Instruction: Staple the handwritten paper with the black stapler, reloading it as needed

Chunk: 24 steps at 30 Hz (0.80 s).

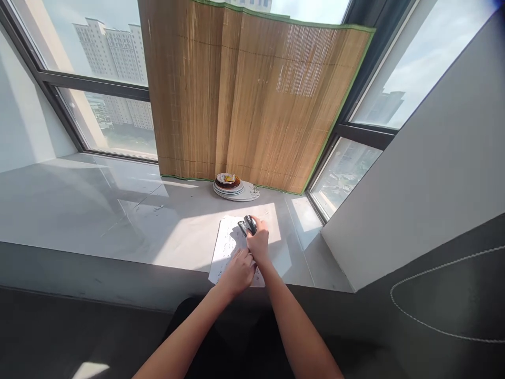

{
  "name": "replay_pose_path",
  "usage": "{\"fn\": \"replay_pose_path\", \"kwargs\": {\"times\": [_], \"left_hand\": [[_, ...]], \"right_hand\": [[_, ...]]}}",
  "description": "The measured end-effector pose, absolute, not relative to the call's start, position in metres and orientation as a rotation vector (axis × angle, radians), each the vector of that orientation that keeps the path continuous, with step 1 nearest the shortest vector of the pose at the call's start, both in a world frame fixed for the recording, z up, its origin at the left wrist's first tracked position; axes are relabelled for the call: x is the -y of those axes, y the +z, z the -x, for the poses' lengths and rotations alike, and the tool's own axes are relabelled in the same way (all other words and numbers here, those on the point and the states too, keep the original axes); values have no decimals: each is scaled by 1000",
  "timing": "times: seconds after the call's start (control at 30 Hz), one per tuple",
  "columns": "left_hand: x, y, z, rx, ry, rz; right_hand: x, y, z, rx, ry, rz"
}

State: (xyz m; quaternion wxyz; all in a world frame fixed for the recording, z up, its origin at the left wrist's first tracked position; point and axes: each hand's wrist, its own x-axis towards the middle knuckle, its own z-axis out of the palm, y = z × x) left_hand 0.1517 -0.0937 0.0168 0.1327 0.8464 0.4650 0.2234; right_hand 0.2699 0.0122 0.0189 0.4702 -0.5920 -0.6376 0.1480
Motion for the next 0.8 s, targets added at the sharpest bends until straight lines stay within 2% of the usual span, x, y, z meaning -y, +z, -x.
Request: {"fn": "replay_pose_path", "kwargs": {"times": [0.13, 0.2, 0.33, 0.4, 0.57, 0.8], "left_hand": [[88, 23, -86, -1588, 855, -2419], [74, 28, -29, -1799, 836, -2372], [38, 27, 87, -2329, 519, -2092], [25, 20, 121, -2432, 364, -1940], [17, 5, 131, -2486, 286, -1950], [24, 6, 124, -2485, 290, -1958]], "right_hand": [[-3, 9, -256, 1571, 414, 1428], [-1, 6, -268, 1553, 402, 1457], [-5, 3, -305, 1459, 378, 1565], [-11, 3, -321, 1434, 415, 1534], [-39, 11, -341, 1333, 373, 1409], [-82, 26, -345, 1470, 386, 1328]]}}
